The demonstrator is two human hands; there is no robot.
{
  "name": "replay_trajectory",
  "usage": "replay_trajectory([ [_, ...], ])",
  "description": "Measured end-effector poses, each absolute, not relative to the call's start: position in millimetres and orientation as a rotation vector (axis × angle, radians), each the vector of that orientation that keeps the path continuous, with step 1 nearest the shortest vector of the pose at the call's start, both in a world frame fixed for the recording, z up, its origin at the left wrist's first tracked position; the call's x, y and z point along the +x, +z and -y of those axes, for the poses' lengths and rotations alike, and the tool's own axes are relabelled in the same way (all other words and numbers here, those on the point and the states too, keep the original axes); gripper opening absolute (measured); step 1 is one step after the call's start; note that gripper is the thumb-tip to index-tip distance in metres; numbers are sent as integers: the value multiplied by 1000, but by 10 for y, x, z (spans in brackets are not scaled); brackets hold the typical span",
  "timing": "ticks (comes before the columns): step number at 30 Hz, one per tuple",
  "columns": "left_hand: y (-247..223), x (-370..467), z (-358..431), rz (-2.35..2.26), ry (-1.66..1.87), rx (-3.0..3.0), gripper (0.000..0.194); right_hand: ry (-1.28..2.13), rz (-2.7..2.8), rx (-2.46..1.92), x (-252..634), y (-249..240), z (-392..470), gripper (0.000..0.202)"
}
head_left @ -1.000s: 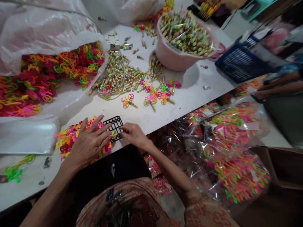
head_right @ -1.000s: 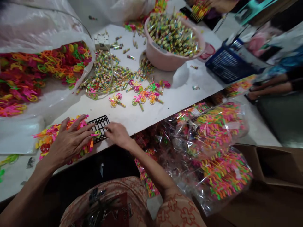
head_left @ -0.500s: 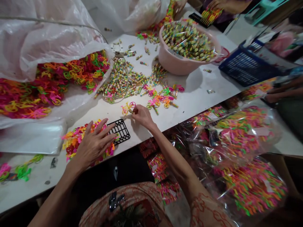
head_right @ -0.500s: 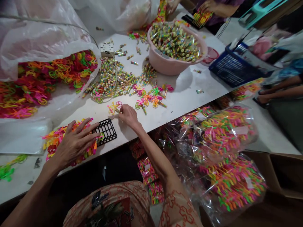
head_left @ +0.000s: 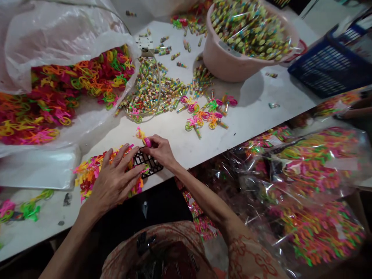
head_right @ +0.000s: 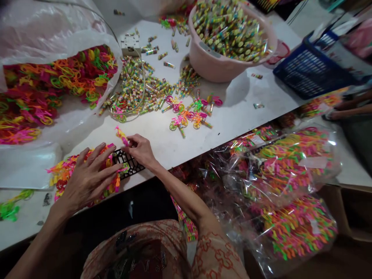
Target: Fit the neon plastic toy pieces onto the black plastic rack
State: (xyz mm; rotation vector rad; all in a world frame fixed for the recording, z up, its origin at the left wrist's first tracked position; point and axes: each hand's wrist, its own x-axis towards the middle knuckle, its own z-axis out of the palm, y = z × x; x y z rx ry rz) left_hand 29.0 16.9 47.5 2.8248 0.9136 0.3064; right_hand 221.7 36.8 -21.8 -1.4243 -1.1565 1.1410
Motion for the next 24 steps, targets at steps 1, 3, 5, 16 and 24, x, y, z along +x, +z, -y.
replay_trajectory([
  [1, 478, 289, -168, -909, 314, 2823, 34, 1168, 1156, -1415, 2223, -226, -369, 17],
  [3, 482, 284, -167, -906, 332, 2805, 43, 1260, 1174, -1377, 2226, -247, -367, 17],
  [5, 478, 280, -166, -950, 378, 2774, 55, 1343, 1227, -1319, 2203, -262, -369, 12],
  [16, 438, 343, -172, -1108, 350, 2764, 63, 977, 2012, -1595, 2131, -166, -483, 4],
  [24, 436, 349, -168, -1055, 277, 2848, 56, 953, 2305, -1527, 2081, 34, -473, 22],
])
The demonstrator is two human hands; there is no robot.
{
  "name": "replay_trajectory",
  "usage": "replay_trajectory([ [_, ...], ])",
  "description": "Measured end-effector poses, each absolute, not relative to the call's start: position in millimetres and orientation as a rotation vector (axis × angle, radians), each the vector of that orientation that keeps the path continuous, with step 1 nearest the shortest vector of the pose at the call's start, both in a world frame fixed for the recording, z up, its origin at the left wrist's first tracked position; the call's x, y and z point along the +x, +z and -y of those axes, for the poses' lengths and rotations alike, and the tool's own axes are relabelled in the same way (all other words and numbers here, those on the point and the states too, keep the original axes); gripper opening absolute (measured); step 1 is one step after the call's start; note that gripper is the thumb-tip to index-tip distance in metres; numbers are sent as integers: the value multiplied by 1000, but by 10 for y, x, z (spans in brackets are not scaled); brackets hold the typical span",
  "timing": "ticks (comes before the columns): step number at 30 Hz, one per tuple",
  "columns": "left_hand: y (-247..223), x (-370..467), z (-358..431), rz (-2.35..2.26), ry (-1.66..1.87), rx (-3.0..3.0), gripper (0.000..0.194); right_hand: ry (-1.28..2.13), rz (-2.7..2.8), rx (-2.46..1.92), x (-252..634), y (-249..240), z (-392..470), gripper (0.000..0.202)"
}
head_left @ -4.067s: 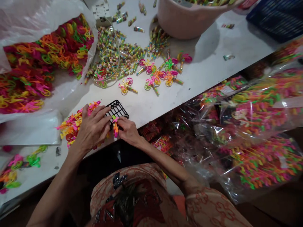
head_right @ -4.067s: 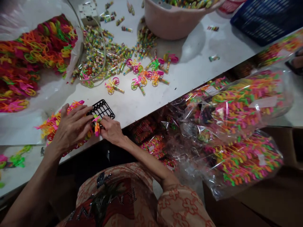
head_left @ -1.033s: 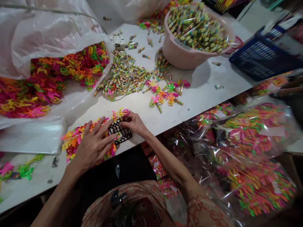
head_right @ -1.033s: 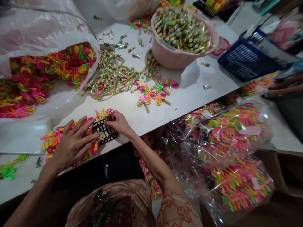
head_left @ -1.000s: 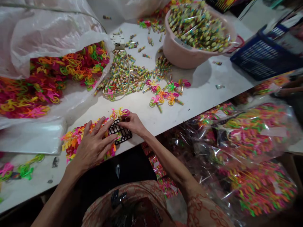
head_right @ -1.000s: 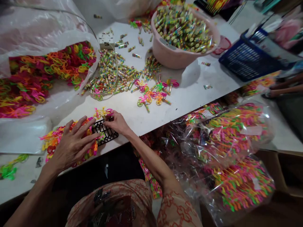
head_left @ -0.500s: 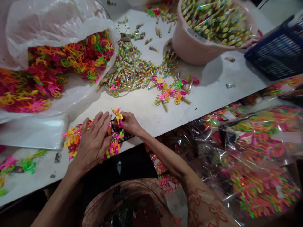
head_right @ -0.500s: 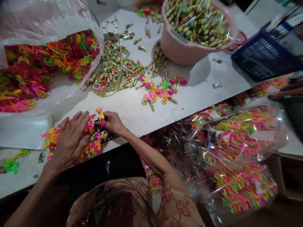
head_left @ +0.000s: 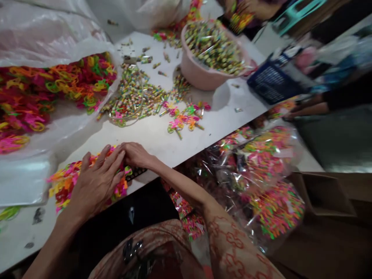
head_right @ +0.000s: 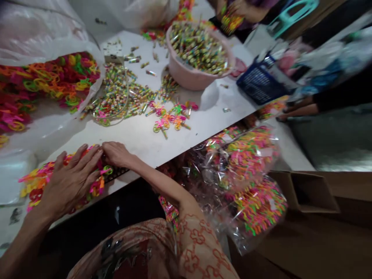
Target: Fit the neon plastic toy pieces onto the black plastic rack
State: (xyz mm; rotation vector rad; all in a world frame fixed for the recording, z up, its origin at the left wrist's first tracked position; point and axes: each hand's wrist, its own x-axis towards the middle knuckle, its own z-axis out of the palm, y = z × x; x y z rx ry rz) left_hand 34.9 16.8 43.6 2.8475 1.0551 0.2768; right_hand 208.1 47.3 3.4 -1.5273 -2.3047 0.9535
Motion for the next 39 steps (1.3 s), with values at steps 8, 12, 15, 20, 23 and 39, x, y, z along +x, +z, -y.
replay_trajectory([
  [8, 351, 338, -157, -1016, 404, 2879, 55, 439, 1538, -2516, 3523, 264, -230, 20],
  [12, 373, 348, -152, -1046, 382, 2915, 56, 567, 1503, -2520, 3697, 126, -258, 13],
  [15, 392, 352, -154, -1049, 334, 2945, 56, 649, 1420, -2246, 3450, -17, -251, 12],
  [20, 418, 351, -170, -1088, 223, 2925, 54, 982, 1356, -1692, 2885, -177, -201, 14],
  [23, 426, 352, -173, -1079, 218, 2937, 55, 1282, 1207, -1467, 2656, -201, -218, 13],
  [39, 426, 357, -176, -1073, 267, 2910, 59, 1376, 1307, -1338, 2328, -269, -309, 11],
])
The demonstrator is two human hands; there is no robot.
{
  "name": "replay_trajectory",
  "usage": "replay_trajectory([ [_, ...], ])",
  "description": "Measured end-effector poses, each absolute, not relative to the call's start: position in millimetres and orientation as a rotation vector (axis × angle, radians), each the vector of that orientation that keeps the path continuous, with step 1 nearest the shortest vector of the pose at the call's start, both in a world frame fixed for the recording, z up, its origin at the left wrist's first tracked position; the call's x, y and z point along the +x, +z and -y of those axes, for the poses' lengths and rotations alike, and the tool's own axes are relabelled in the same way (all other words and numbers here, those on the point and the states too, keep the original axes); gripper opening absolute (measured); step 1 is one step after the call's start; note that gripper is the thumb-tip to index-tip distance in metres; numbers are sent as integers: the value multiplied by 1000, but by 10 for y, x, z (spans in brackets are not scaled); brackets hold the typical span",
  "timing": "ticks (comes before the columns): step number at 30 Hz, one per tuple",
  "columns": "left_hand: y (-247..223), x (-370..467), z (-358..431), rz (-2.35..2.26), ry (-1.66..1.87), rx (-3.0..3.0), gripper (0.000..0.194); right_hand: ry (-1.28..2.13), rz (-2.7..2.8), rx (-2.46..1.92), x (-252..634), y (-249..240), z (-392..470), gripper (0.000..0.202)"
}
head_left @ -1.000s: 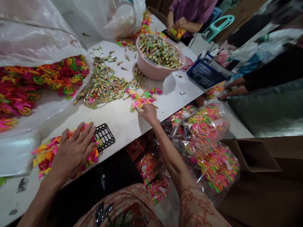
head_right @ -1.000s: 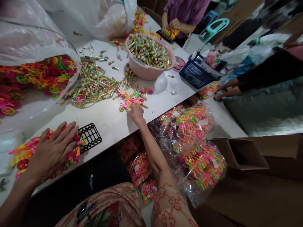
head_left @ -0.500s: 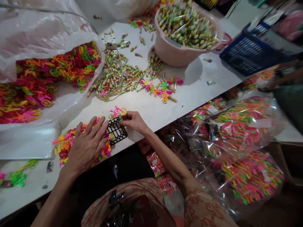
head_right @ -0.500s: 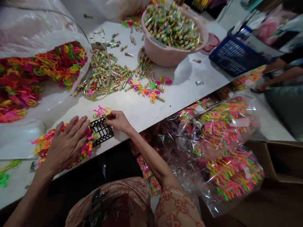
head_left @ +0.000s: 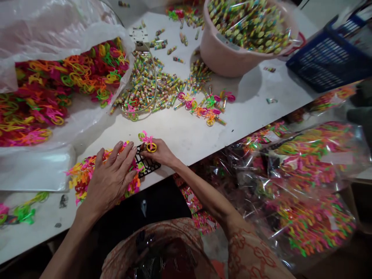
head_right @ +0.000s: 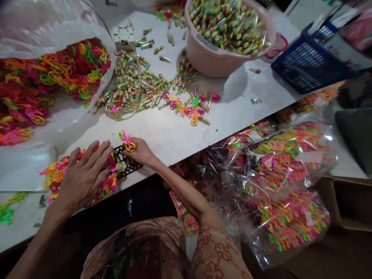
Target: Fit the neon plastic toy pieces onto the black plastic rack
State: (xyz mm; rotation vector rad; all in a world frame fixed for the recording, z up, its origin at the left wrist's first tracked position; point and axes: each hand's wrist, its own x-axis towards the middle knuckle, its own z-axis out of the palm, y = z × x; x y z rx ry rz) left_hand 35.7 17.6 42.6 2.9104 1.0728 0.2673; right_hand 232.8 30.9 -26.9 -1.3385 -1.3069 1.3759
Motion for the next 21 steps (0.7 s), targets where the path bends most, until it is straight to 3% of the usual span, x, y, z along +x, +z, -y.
replay_trajectory([
  [12, 490, 348, -173, -1113, 201, 2781, 52, 908, 1538, -1608, 2452, -134, -227, 7],
  [18, 704, 399, -190, -1149, 580, 2698, 57, 685, 1580, -1525, 2282, 139, -103, 12],
  [21, 809, 473, -226, -1159, 753, 2524, 40, 723, 1570, -1399, 2233, 337, -60, 14],
])
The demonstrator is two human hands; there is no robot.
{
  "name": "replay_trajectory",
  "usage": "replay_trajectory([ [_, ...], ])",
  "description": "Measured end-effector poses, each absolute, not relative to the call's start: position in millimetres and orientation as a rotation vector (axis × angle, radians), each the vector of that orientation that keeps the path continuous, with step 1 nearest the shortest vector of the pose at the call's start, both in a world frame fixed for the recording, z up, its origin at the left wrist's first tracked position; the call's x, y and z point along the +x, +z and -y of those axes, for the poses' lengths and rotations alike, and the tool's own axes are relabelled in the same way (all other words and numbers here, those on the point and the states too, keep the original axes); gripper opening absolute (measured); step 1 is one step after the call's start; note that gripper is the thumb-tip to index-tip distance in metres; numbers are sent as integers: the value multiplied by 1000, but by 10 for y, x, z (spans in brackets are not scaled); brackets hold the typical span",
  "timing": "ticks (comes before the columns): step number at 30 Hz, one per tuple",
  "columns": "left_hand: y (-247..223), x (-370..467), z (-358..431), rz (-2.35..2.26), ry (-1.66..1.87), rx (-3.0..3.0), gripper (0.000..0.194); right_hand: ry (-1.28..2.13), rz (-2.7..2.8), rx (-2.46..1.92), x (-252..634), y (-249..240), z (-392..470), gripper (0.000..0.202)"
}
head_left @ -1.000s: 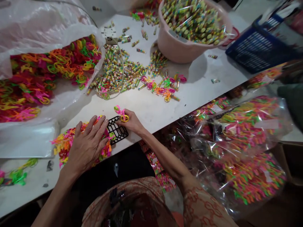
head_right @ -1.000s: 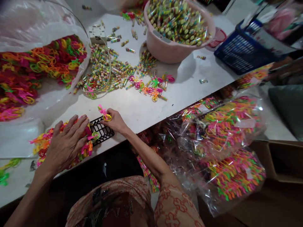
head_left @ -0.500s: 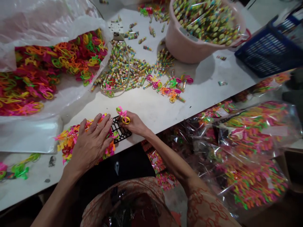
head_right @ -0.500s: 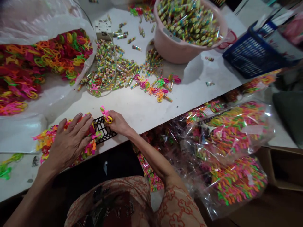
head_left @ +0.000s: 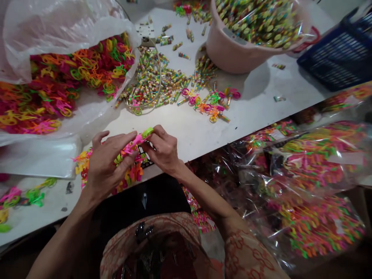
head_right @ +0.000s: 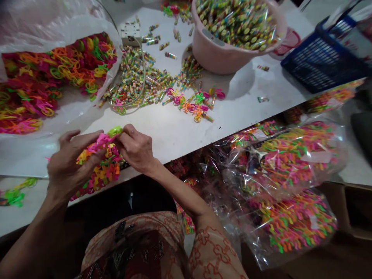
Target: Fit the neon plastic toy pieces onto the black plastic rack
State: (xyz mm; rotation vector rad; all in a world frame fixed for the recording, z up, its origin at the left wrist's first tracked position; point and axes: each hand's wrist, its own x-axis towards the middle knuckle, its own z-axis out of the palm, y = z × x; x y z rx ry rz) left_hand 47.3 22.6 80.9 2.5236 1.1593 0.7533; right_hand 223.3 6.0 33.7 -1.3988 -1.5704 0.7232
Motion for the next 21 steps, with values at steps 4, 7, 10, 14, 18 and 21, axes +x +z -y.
replay_trajectory([
  [4, 882, 507, -348, -911, 867, 2161, 19, 1052, 1520, -1104, 2378, 491, -88, 13],
  [7, 901, 545, -423, -813, 739, 2106, 19, 1318, 1574, -911, 2533, 477, -137, 18],
  [10, 871, 601, -382, -1057, 586, 2307, 35, 1307, 1519, -1062, 2588, 314, -176, 14],
  [14, 721, 571, -152, -1213, 363, 2655, 39, 1252, 1262, -1309, 2479, -73, -212, 19],
  [18, 540, 476, 42, -1103, 237, 2843, 32, 1317, 1158, -1273, 2283, -310, -267, 19],
  [21, 483, 451, 72, -1143, 234, 2840, 28, 1285, 1270, -1288, 2197, -297, -340, 14],
])
